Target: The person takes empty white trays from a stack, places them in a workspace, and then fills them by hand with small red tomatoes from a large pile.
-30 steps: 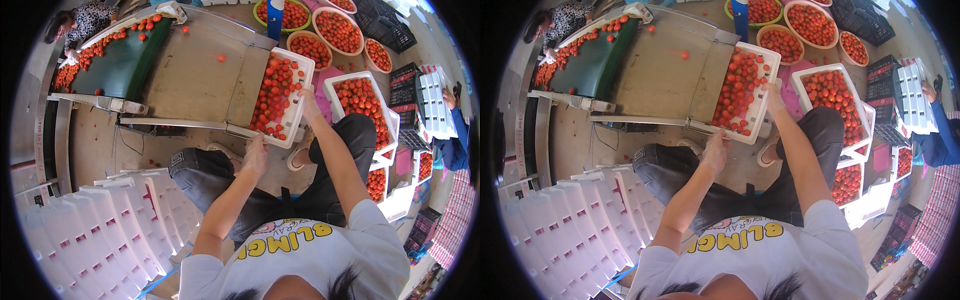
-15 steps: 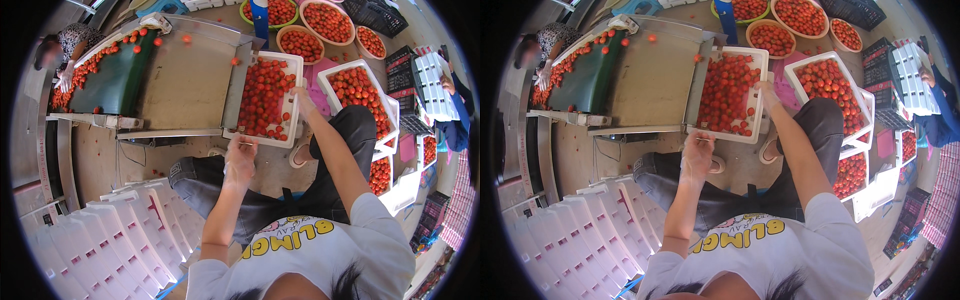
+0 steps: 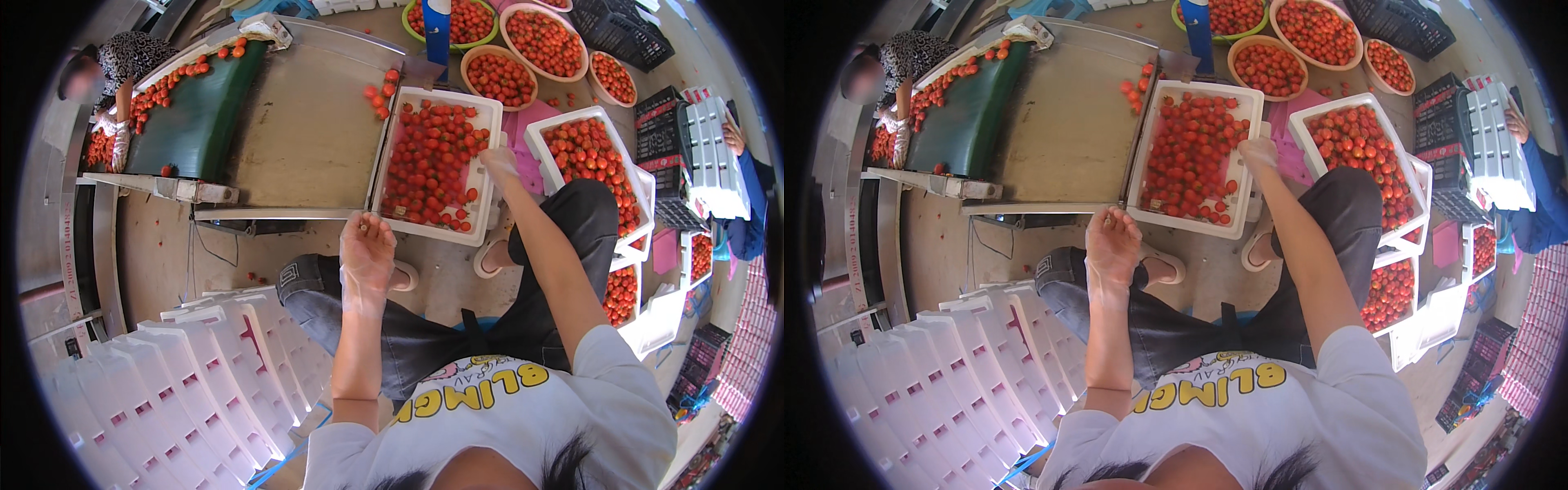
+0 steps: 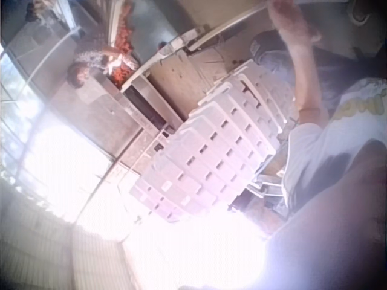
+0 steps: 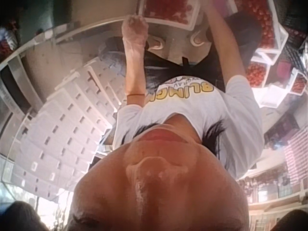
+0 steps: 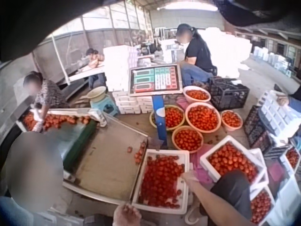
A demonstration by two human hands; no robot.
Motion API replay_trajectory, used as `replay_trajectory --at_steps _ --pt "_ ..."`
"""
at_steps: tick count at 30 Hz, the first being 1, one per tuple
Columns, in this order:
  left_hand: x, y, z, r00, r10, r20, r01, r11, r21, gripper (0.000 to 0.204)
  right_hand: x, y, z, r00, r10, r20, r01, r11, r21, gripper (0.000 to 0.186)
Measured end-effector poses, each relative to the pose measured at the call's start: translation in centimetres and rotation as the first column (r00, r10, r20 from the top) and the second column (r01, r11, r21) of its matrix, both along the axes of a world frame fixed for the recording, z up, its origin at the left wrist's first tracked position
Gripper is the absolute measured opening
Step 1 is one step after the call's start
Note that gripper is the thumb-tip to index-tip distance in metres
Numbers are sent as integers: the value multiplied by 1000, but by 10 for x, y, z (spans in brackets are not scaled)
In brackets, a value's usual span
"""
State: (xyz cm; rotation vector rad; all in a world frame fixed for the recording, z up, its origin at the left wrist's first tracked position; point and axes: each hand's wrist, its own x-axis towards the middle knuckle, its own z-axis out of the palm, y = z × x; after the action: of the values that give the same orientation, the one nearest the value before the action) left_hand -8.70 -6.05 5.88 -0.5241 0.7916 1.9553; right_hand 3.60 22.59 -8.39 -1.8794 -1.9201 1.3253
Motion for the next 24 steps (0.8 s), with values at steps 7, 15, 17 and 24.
replay_trajectory --at_steps 7,15,17,24 --pt "33 12 29 993 81 -87 -94 984 -151 51 -11 0 15 975 -7 221 -68 941 330 41" --pt "33 28 125 767 -287 -573 192 956 -222 32 -80 -1 129 875 362 -323 38 612 790 35" --pt "1 48 144 653 -280 -703 164 959 -230 29 -105 -1 151 824 520 -226 -144 578 803 27" --pt "-122 90 52 855 -144 -498 74 985 -159 60 -200 17 136 613 782 111 -519 293 803 22"
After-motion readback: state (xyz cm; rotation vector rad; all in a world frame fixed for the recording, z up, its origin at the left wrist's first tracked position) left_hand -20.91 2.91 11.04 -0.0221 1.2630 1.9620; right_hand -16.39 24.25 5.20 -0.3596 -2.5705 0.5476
